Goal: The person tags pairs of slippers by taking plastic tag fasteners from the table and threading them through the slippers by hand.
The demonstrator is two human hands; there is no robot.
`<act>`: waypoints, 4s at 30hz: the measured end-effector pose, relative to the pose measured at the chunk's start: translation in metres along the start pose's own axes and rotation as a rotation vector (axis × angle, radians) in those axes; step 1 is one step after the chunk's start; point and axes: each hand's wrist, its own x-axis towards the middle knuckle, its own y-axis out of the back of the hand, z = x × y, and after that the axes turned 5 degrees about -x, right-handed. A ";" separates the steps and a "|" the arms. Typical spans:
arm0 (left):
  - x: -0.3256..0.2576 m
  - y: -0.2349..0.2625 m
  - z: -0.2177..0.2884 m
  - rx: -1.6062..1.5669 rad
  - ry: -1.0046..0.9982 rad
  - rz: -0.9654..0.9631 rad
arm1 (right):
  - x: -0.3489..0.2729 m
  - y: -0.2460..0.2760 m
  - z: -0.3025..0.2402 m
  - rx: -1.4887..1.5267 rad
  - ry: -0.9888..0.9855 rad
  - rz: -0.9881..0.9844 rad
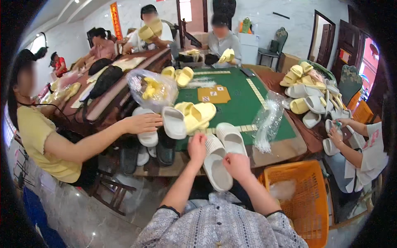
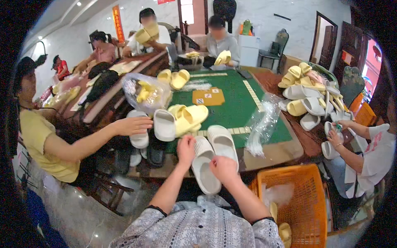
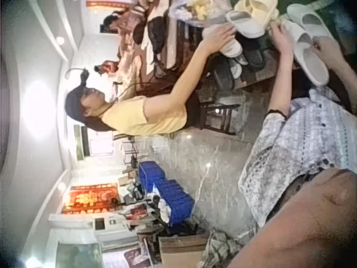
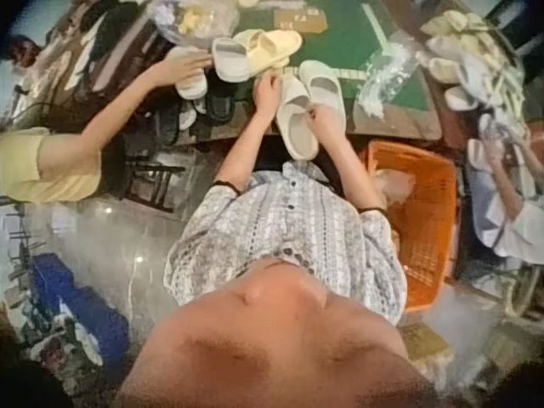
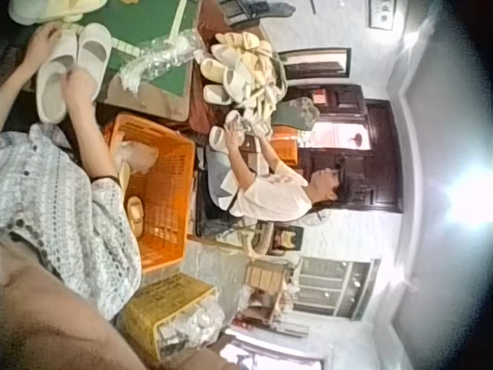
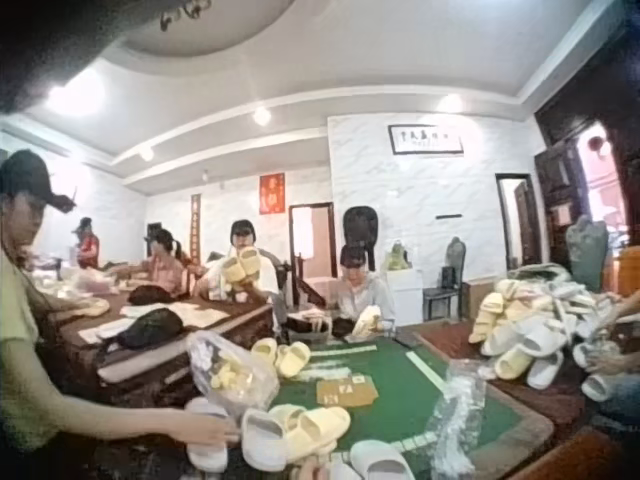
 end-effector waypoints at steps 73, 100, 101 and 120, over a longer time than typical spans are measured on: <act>0.040 -0.064 0.018 -0.106 0.014 -0.691 | 0.048 -0.064 0.042 0.907 -0.619 0.047; 0.041 -0.078 -0.001 -0.368 0.270 -0.619 | 0.043 -0.074 0.050 0.917 -0.621 0.038; 0.040 -0.078 0.003 -0.365 0.270 -0.589 | 0.042 -0.073 0.052 0.951 -0.602 0.024; 0.042 -0.061 0.006 -0.790 0.362 -0.305 | 0.106 -0.006 0.037 0.344 0.019 0.136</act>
